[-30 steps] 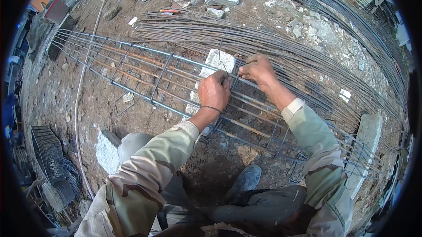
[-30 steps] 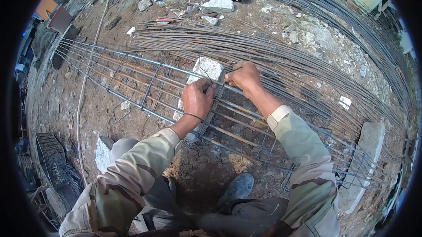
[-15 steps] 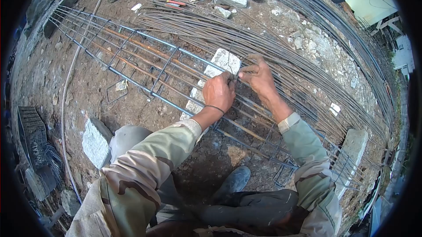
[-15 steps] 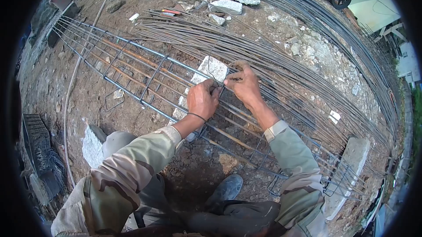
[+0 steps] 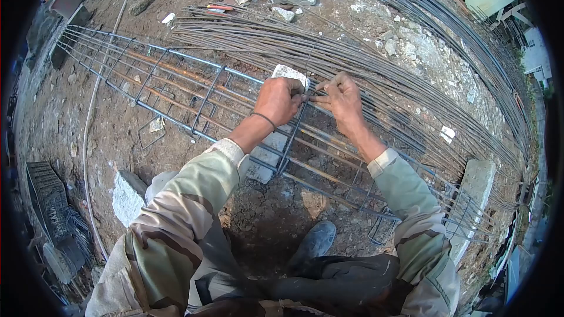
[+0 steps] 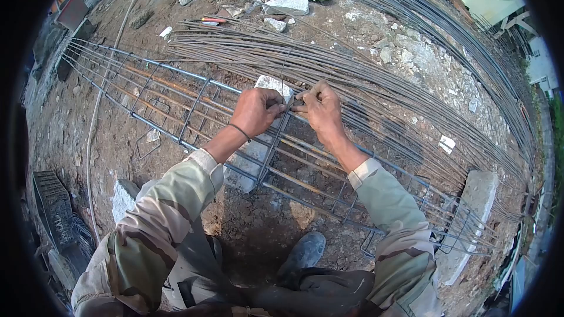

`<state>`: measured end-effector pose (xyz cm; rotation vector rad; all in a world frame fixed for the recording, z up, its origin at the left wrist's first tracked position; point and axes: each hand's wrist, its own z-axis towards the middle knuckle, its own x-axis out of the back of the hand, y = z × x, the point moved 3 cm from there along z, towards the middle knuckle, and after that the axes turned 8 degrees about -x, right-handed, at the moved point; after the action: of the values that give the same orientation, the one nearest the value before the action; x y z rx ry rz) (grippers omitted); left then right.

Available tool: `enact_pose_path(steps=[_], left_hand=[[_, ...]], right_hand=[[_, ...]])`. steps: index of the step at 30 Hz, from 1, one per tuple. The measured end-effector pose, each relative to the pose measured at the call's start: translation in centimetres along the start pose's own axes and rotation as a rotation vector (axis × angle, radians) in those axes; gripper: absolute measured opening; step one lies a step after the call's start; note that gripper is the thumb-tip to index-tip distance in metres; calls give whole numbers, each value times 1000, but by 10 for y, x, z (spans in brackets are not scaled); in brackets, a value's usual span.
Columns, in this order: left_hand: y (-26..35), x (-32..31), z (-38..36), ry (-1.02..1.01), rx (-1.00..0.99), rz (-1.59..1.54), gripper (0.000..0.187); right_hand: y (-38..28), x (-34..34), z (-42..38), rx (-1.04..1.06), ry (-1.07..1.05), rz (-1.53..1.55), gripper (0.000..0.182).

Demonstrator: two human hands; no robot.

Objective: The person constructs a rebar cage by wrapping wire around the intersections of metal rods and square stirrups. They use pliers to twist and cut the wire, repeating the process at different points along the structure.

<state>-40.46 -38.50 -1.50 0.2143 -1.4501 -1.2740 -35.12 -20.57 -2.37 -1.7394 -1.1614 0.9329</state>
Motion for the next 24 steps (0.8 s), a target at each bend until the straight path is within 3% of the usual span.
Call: enact_pose_path(steps=[6,9,11,13,15,19,21,24], left_hand=[[9,2,12,-66,-130,229,11],[10,-1,16,-100,-2,168,12],[-20,-14,15,16,491,-570,17],[-18,-14,19,5,404,-441,14],[-10,-13,24,23,23,-47,13],[-21,-20,26,13,40,-130,14],[-21,-21,25,28,193,-340,15],[-21,-17,28,-46,178,-411,14]], right_hand=[[17,9,10,75,64,-191,13],[19,6,8,151,52,-201,15],[10,-5,0,225,60,-111,15],[15,6,3,281,39,-219,15],[18,10,0,352,35,-346,15],[14,9,-10,387,-30,-227,16],[7,12,-16,562,-98,-401,18],[5,22,-19,400,-220,-596,21]])
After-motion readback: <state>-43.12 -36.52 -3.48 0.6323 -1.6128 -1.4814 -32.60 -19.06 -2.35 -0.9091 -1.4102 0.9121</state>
